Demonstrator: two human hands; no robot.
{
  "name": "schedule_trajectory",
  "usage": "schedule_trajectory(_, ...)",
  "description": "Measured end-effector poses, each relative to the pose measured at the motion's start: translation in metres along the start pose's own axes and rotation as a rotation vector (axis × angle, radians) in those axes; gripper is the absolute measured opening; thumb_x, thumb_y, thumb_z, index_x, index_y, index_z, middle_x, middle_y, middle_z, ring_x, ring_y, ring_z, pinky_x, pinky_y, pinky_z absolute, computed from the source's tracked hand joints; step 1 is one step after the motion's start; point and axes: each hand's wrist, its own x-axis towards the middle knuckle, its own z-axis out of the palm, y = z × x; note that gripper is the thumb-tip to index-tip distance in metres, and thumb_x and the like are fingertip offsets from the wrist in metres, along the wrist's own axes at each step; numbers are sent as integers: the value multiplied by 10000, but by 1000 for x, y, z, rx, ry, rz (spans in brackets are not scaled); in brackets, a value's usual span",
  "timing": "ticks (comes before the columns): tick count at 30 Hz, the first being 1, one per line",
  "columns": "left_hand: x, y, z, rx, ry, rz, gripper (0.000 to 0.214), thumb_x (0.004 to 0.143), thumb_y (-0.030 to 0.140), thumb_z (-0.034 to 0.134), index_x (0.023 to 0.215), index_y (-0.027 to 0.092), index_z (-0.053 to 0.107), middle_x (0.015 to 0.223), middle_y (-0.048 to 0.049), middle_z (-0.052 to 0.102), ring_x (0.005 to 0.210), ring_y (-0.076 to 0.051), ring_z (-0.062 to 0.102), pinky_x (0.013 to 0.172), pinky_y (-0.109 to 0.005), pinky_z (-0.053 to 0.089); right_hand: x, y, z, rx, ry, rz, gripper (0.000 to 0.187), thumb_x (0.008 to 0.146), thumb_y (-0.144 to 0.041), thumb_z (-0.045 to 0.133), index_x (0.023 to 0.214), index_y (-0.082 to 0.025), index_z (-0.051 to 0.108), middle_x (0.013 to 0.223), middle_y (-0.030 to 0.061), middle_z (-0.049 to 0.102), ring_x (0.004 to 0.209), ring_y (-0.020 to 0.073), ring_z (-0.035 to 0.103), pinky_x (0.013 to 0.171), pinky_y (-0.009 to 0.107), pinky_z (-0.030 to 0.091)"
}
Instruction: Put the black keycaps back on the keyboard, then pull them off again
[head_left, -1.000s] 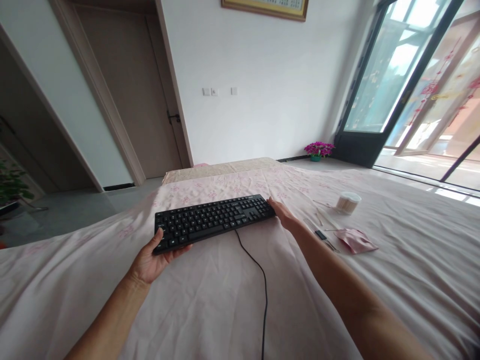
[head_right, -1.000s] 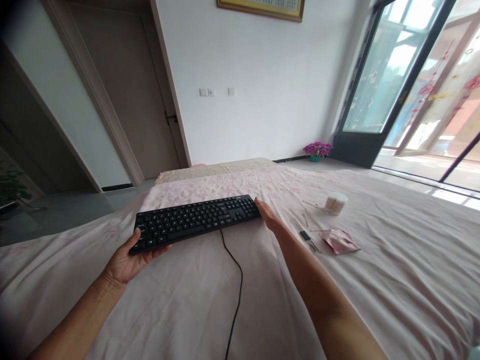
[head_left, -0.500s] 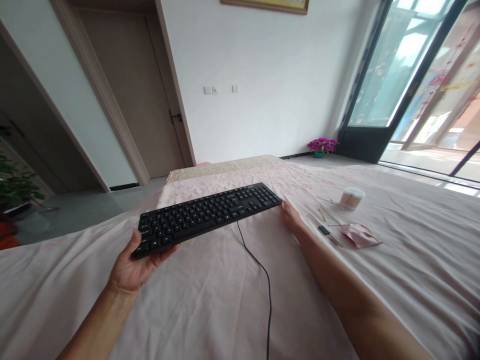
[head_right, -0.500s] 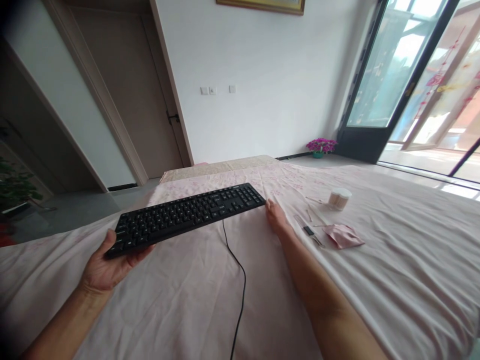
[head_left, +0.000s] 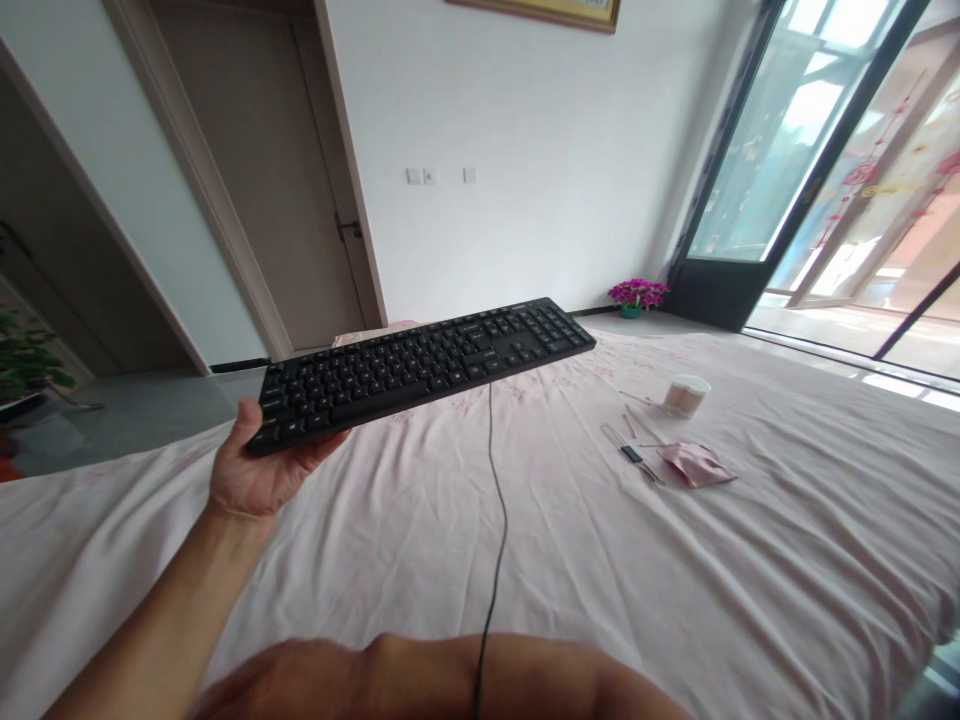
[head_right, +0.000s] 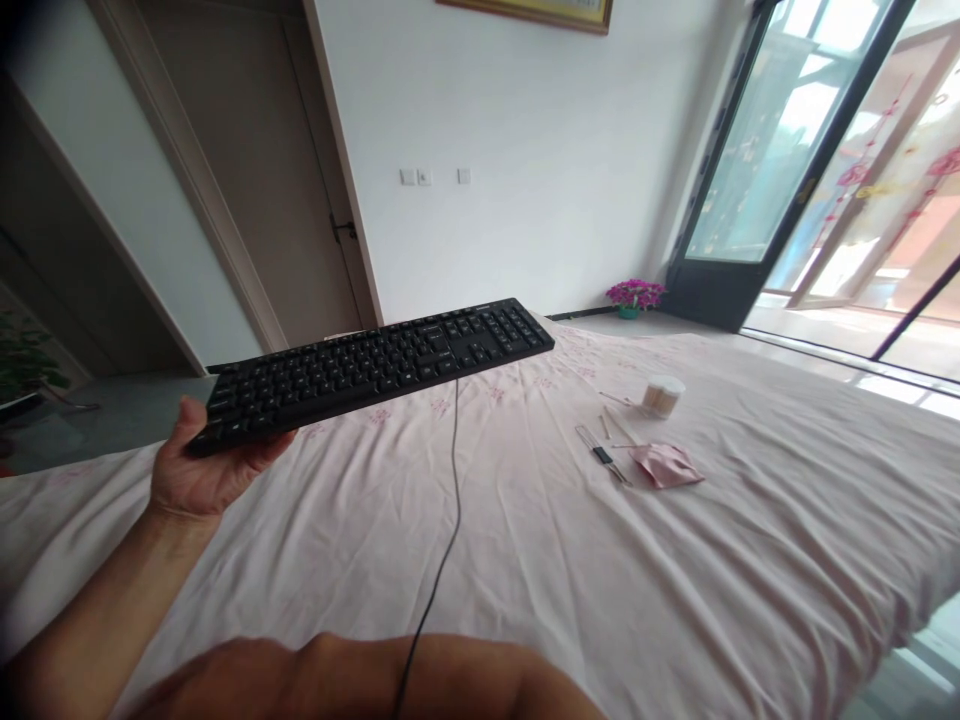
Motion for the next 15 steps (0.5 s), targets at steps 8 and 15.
schedule_trajectory(8, -17, -38, -46, -123, 20, -163, 511, 896, 429, 477, 1388, 304, 412, 1273, -115, 609, 1203, -348, 530, 948, -593, 455, -117, 28, 12, 175, 376, 137, 602, 901, -565, 419, 1414, -252, 393, 1498, 27, 345, 1382, 234, 295, 1159, 390, 233)
schedule_trajectory(15, -29, -75, -78, -161, 181, -235, 529, 918, 310, 482, 1428, 267, 347, 1194, -159, 646, 1094, -386, 597, 841, -647, 489, -190, 13, 36, -117, 389, 164, 446, 969, -356, 440, 1396, -240, 388, 1436, 52, 446, 1324, 196, 395, 1111, 349, 329)
